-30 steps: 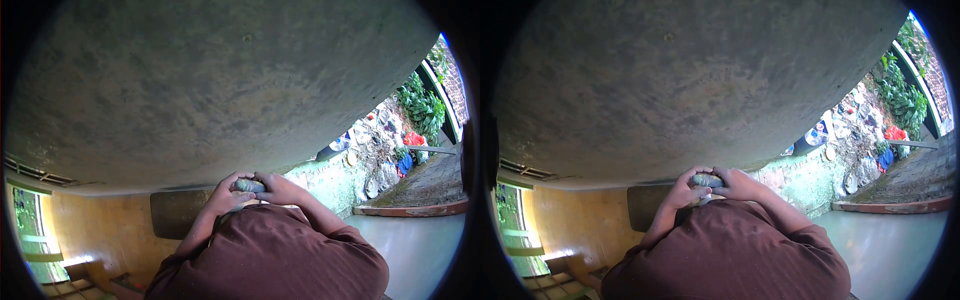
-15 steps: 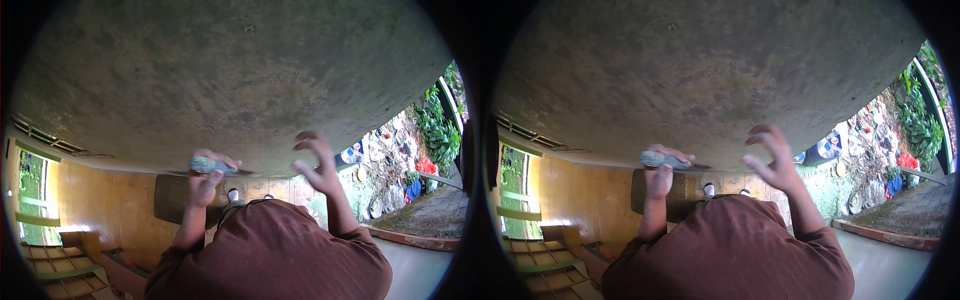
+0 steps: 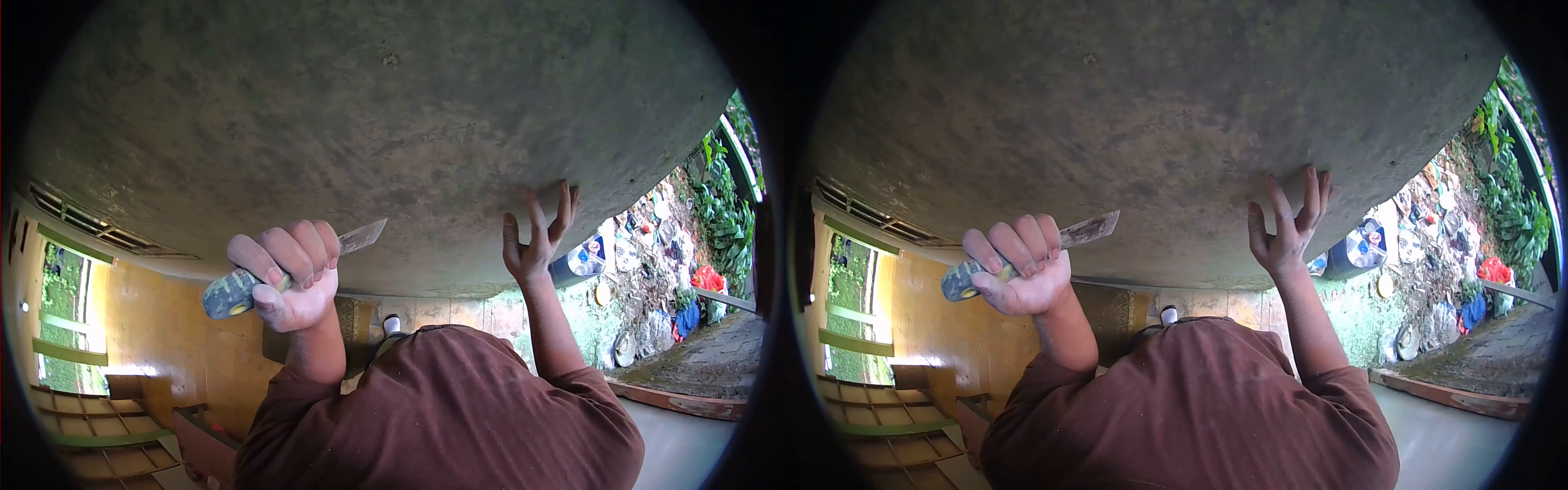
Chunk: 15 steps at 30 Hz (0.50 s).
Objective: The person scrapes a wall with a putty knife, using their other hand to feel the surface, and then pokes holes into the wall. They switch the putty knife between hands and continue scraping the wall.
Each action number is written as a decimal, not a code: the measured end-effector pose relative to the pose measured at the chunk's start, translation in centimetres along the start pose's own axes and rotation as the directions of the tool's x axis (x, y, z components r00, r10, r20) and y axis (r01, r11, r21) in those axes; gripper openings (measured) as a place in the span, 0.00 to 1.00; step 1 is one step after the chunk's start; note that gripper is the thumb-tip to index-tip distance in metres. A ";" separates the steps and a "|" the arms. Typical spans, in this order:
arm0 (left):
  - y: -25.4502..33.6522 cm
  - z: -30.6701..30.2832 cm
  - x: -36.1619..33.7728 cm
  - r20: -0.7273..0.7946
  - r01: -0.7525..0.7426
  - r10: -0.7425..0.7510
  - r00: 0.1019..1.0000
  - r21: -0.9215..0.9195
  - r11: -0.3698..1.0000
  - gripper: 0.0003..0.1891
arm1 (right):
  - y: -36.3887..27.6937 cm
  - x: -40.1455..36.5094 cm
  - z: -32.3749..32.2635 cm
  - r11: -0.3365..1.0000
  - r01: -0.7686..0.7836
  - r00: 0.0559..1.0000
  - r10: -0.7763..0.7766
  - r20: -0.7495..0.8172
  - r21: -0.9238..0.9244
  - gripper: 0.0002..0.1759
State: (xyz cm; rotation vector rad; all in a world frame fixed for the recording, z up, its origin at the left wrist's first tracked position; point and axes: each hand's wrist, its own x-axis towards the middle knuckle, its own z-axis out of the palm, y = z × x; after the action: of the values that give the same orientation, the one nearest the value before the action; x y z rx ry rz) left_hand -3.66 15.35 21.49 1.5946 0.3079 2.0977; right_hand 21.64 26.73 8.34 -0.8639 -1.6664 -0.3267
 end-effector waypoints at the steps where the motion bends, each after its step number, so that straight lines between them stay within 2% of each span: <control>1: -0.3 0.2 0.2 -0.007 -0.030 0.030 1.000 0.004 1.000 0.17 | 0.0 -0.4 0.4 1.000 -0.002 1.000 0.002 0.004 -0.019 0.27; 5: -1.1 0.4 1.2 -0.007 -0.079 0.079 0.997 -0.003 0.997 0.18 | 2.4 -2.9 2.2 0.995 0.066 0.998 -0.065 0.016 -0.078 0.29; 7: -1.3 0.3 1.8 0.074 -0.183 0.187 0.980 -0.054 0.982 0.19 | 3.3 -4.0 3.2 0.989 0.098 0.995 -0.097 0.010 -0.108 0.30; 8: -1.2 0.3 2.1 0.077 -0.182 0.186 0.980 -0.053 0.982 0.19 | 3.7 -4.4 3.5 0.981 0.133 0.991 -0.133 0.006 -0.143 0.32; 10: -1.3 0.2 2.6 0.048 -0.227 0.237 0.970 -0.158 0.961 0.19 | 3.8 -4.6 3.6 0.980 0.135 0.991 -0.137 0.001 -0.143 0.32; 13: -3.0 0.0 2.9 0.056 -0.185 0.190 0.980 -0.083 0.979 0.18 | 3.9 -4.5 3.7 0.978 0.143 0.989 -0.146 -0.008 -0.149 0.33; 15: -4.2 -0.1 2.5 0.042 -0.136 0.141 0.989 -0.104 0.985 0.17 | 3.9 -4.7 3.7 0.977 0.146 0.989 -0.149 -0.009 -0.158 0.33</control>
State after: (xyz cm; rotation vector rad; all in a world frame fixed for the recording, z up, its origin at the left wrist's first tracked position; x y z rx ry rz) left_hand -3.21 20.28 21.66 1.6472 0.0740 2.1363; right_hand 21.87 30.03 2.00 -0.8506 -1.7058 -0.5735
